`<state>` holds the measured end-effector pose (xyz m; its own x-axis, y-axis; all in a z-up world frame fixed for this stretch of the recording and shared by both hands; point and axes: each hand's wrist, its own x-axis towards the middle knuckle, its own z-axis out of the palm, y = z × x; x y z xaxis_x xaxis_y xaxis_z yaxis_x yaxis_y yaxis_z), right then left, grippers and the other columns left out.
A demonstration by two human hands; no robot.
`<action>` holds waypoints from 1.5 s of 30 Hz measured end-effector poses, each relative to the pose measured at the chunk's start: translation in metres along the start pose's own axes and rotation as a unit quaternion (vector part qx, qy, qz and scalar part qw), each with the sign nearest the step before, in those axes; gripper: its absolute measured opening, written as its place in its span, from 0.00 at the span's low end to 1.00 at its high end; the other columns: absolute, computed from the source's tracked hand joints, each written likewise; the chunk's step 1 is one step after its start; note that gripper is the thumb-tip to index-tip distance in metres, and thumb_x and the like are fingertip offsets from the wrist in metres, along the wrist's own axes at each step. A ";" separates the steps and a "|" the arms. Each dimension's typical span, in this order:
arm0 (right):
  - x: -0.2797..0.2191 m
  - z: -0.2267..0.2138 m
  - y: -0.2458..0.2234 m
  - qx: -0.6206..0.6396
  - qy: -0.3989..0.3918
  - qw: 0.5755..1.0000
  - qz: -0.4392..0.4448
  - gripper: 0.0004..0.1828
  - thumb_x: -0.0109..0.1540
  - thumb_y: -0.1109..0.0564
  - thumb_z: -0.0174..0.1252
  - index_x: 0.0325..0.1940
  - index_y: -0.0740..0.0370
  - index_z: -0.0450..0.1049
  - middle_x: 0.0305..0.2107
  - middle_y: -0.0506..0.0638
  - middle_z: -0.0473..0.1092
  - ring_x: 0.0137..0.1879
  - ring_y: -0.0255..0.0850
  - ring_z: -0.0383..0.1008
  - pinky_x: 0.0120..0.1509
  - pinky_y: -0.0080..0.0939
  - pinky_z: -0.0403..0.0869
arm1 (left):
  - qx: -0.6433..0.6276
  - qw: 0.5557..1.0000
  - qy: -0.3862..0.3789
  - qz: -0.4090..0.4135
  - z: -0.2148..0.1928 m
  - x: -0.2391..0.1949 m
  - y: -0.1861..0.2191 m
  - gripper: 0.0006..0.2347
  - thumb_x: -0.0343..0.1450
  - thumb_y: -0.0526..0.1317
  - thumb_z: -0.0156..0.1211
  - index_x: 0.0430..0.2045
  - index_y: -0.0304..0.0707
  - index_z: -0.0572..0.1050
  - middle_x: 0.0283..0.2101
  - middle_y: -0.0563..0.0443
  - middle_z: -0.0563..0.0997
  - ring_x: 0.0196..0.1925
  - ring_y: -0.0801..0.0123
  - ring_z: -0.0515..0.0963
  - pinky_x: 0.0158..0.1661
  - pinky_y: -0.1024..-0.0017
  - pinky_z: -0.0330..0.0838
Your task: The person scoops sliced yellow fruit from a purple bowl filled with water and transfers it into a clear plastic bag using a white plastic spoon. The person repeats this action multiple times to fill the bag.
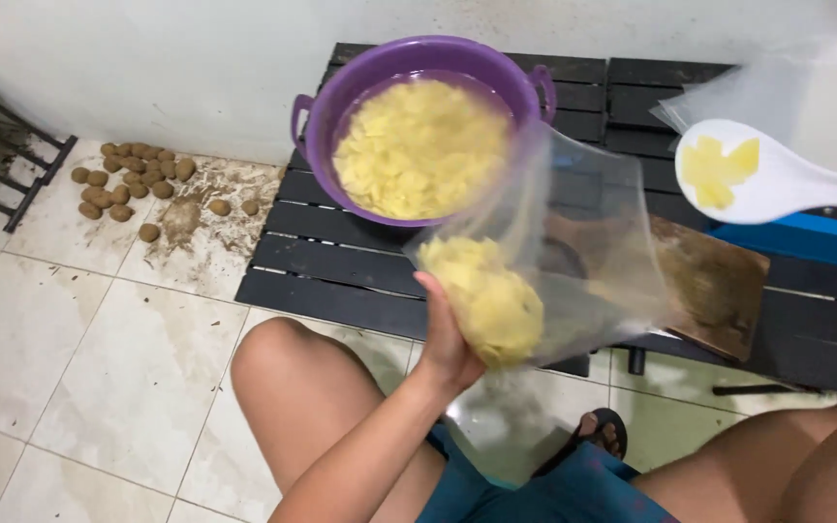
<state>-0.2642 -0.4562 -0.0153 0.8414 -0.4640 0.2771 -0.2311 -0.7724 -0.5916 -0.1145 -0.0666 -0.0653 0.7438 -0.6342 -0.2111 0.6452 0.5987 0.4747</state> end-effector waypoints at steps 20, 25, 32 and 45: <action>-0.047 0.002 -0.215 -0.195 -0.040 0.976 -0.085 0.14 0.64 0.48 0.69 0.49 0.56 0.85 0.37 0.49 0.81 0.28 0.39 0.79 0.37 0.41 0.76 | 0.002 0.991 -0.107 -0.085 -0.022 0.010 -0.058 0.42 0.66 0.69 0.51 0.66 0.34 0.62 0.58 0.37 0.74 0.63 0.50 0.74 0.64 0.50 0.70; -0.049 0.014 -0.221 -0.117 -0.014 0.980 -0.159 0.09 0.59 0.54 0.75 0.39 0.58 0.84 0.35 0.44 0.81 0.30 0.37 0.79 0.34 0.36 0.76 | -0.027 0.988 -0.129 -0.079 -0.017 0.007 -0.054 0.35 0.74 0.66 0.46 0.66 0.34 0.62 0.56 0.38 0.75 0.62 0.52 0.75 0.63 0.53 0.71; -0.046 0.016 -0.236 -0.095 0.002 0.982 -0.163 0.19 0.59 0.55 0.76 0.51 0.65 0.84 0.36 0.55 0.80 0.36 0.40 0.80 0.41 0.40 0.79 | -0.029 0.990 -0.113 -0.080 -0.016 0.008 -0.053 0.35 0.74 0.67 0.44 0.64 0.35 0.66 0.54 0.40 0.78 0.59 0.54 0.78 0.59 0.56 0.74; -0.055 0.016 -0.238 -0.070 0.024 0.992 -0.107 0.10 0.66 0.56 0.74 0.45 0.65 0.82 0.31 0.52 0.77 0.27 0.38 0.70 0.31 0.38 0.68 | -0.040 0.990 -0.123 -0.048 -0.022 0.013 -0.057 0.33 0.76 0.63 0.47 0.67 0.33 0.63 0.54 0.39 0.77 0.58 0.54 0.78 0.59 0.55 0.75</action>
<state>-0.2476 -0.2399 0.0985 0.8555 -0.2996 0.4223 -0.1170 -0.9064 -0.4060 -0.1377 -0.0979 -0.1140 0.6191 -0.7846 -0.0337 0.7306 0.5597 0.3912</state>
